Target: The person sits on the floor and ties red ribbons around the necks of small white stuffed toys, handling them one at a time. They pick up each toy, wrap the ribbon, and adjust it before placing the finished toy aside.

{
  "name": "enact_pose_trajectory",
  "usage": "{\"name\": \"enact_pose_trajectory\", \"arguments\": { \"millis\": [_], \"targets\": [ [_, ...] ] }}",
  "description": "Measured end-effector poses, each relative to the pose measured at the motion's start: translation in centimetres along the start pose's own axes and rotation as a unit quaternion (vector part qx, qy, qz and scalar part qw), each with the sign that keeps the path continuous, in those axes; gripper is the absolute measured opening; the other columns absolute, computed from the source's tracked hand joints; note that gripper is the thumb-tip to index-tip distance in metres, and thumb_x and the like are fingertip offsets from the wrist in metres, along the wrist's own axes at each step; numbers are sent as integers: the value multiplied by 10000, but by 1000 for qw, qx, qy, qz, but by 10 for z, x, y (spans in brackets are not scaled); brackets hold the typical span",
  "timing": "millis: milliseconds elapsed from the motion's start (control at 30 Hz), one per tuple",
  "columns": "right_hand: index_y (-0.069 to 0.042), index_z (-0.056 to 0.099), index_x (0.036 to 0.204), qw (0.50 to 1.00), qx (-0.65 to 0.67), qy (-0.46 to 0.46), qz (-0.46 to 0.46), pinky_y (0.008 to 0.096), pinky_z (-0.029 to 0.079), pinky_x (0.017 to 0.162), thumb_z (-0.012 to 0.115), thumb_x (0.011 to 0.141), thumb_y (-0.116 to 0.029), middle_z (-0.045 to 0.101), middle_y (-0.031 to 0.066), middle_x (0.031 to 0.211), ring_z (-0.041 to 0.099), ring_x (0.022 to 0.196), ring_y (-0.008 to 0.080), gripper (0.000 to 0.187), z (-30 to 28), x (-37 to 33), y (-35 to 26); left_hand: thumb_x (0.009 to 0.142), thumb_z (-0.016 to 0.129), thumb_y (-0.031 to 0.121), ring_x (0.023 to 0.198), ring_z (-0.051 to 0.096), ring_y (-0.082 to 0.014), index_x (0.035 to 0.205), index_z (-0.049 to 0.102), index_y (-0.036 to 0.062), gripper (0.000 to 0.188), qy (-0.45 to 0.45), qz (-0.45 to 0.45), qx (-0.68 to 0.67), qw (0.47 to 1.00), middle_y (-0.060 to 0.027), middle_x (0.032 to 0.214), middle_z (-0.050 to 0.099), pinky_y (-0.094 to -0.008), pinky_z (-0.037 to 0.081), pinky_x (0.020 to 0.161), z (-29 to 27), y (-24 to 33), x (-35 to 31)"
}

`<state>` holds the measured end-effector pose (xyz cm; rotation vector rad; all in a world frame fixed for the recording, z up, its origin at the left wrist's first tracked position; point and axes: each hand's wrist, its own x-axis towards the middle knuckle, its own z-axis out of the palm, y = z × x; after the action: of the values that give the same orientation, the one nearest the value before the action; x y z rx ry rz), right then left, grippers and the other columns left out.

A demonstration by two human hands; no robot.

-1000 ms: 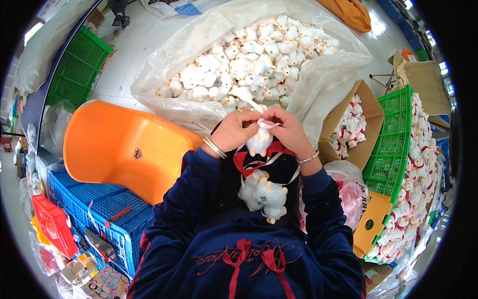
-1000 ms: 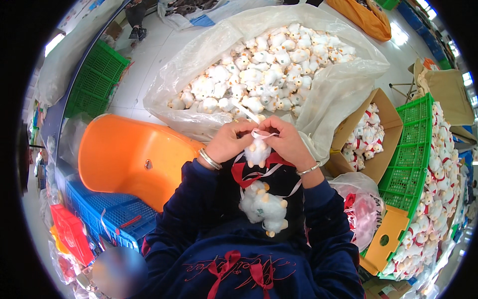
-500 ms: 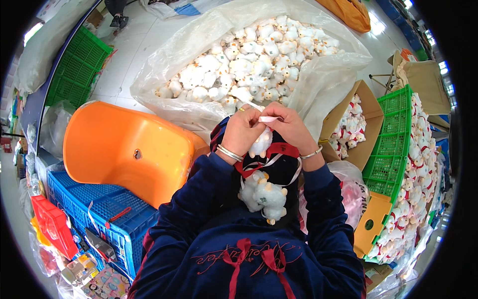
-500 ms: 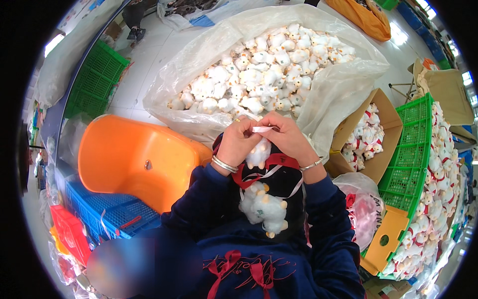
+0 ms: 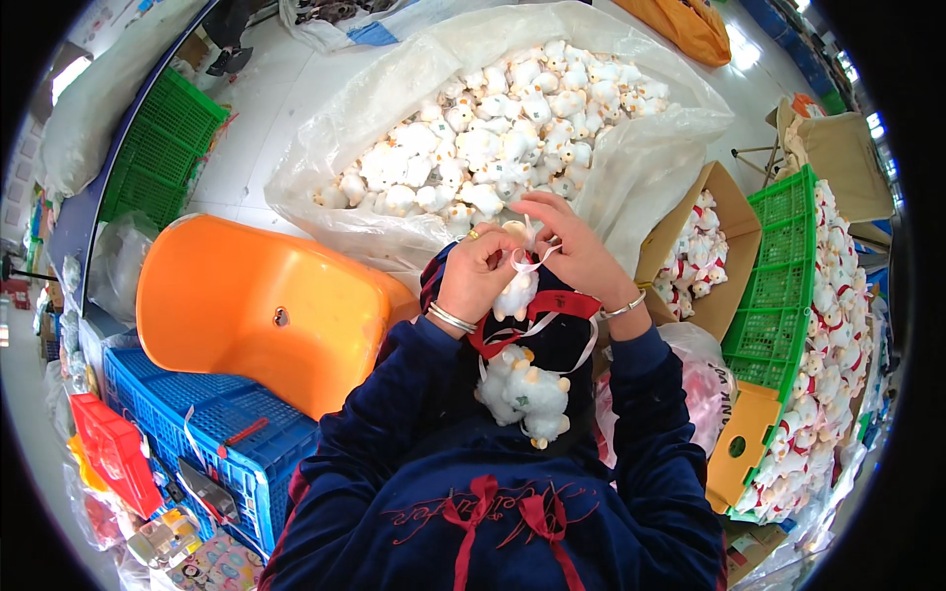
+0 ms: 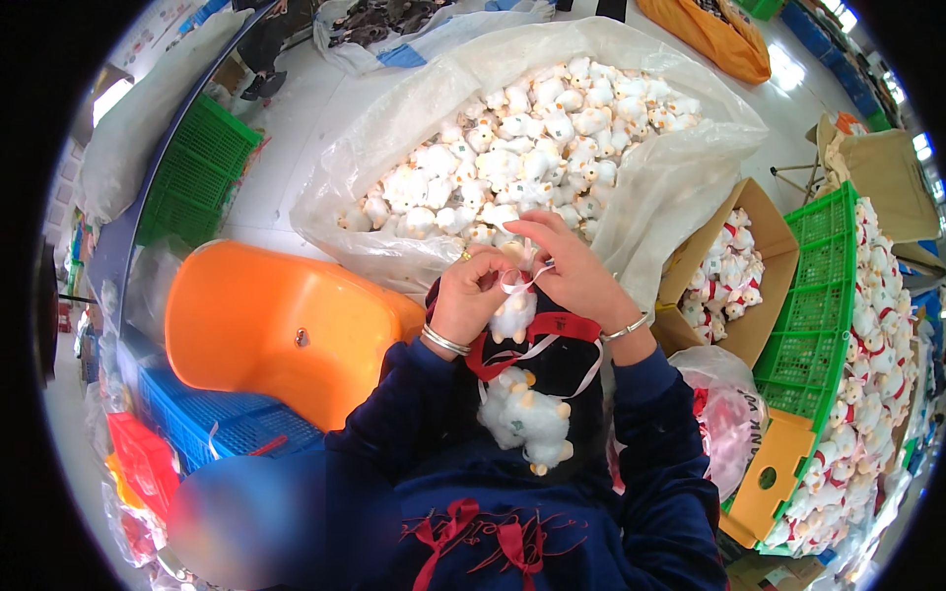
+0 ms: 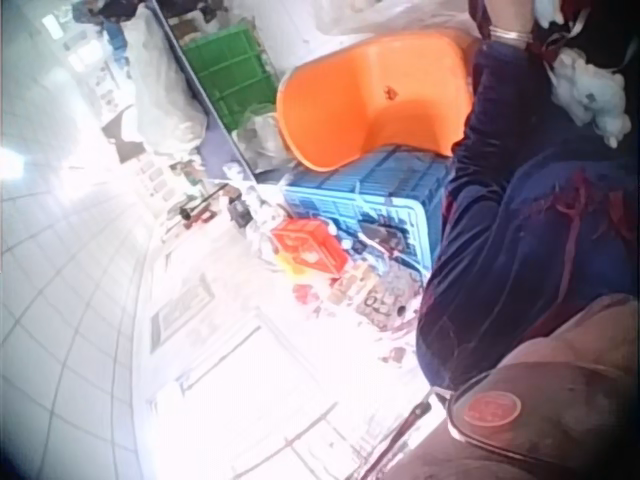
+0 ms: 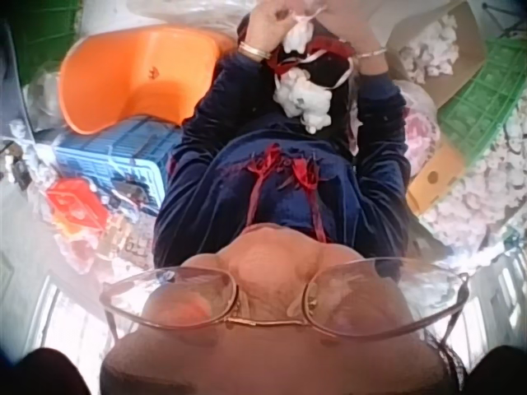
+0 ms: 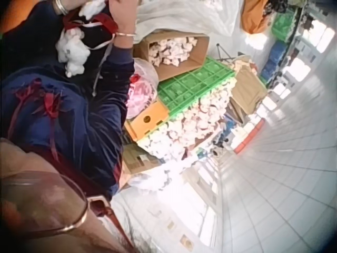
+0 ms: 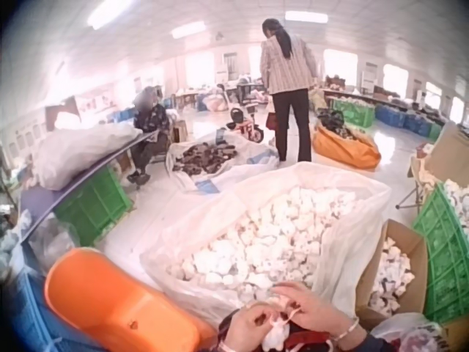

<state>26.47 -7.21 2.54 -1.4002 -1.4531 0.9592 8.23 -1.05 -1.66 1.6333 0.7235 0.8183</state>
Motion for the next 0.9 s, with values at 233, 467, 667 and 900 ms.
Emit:
{"name": "enact_pose_trajectory", "arguments": {
  "millis": [233,467,667,900],
  "targets": [
    [-50,647,1128,994,-98,-38,43,346,504,742,687,852,-44,619,110,988,610,820,248,280,-11,6,4,857,764,61,642,499,-84,920,680,32,109,5,-10,1,1000,-22,848,591,-240,417,589,0,-8,0],
    [-41,626,927,975,-211,-18,-62,405,489,706,677,877,-140,607,119,872,614,814,326,122,-17,12,15,879,752,57,659,474,-57,913,658,31,103,-8,-20,6,1000,-2,859,558,-224,398,596,-2,-5,0],
    [20,654,820,971,-183,142,64,454,500,688,636,928,-254,657,193,779,629,735,383,295,-14,13,3,954,696,66,769,539,-97,959,670,-3,74,7,13,-22,1000,-31,923,606,-239,450,706,-4,-10,-2],
    [36,739,831,970,-161,38,177,433,527,688,660,898,-402,696,238,775,682,731,370,450,-2,6,31,979,678,78,897,611,-146,1003,705,-30,114,25,45,-4,999,-73,978,674,-279,493,821,1,-17,-1]
  ]
}}
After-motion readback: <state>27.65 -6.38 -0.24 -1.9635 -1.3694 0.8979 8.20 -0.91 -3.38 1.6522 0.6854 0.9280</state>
